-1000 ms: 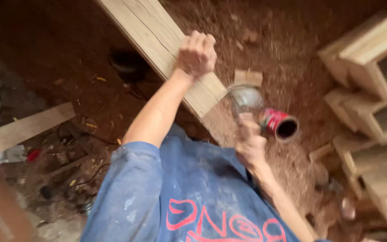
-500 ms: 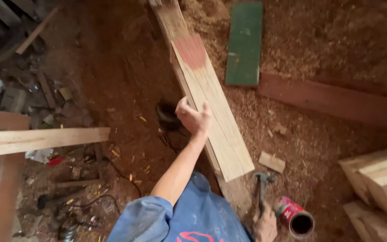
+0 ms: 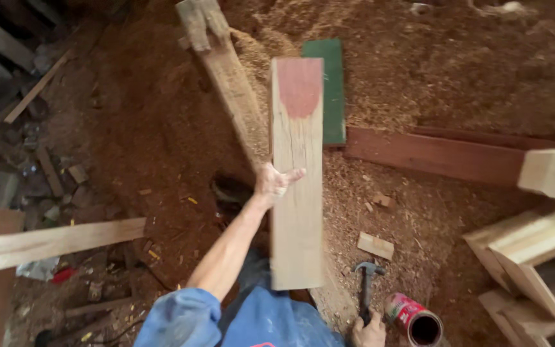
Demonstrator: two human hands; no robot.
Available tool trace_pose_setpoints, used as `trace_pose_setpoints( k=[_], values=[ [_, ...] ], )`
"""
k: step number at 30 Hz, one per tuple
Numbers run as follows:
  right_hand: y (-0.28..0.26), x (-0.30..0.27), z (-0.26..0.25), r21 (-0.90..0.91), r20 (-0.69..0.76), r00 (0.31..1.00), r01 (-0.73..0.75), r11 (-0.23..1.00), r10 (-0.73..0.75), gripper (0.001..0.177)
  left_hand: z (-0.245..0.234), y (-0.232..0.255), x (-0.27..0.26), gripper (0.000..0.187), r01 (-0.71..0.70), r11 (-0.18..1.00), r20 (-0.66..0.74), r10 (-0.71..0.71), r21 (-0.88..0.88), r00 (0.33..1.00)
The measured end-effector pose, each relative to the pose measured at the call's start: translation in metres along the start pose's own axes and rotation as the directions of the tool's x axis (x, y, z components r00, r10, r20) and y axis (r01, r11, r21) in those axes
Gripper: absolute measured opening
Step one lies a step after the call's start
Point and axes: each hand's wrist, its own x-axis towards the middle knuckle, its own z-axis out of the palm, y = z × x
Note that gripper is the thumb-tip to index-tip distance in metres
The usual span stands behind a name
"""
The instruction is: The person hammers nails into a wooden board to assemble a box, using a hammer to drive the nails while holding the board with their other hand.
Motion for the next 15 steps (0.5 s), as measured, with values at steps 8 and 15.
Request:
trace_pose_setpoints(
  k=[8,15],
  values=[
    [0.026,0.003,0.015,0.163,-0.084,0.99,0.126,0.979,-0.114,0.038,-0.04,0.082,0.026,0.087,-0.288,0.658,0.477,-0.124,0.696,0.87],
    [0.049,-0.019,0.058,0.171,-0.146,0.989,0.003,0.985,0.023,0.03,-0.008,0.137,0.043,0.07,-0.691,0.292,0.686,-0.608,0.661,0.4]
  ],
)
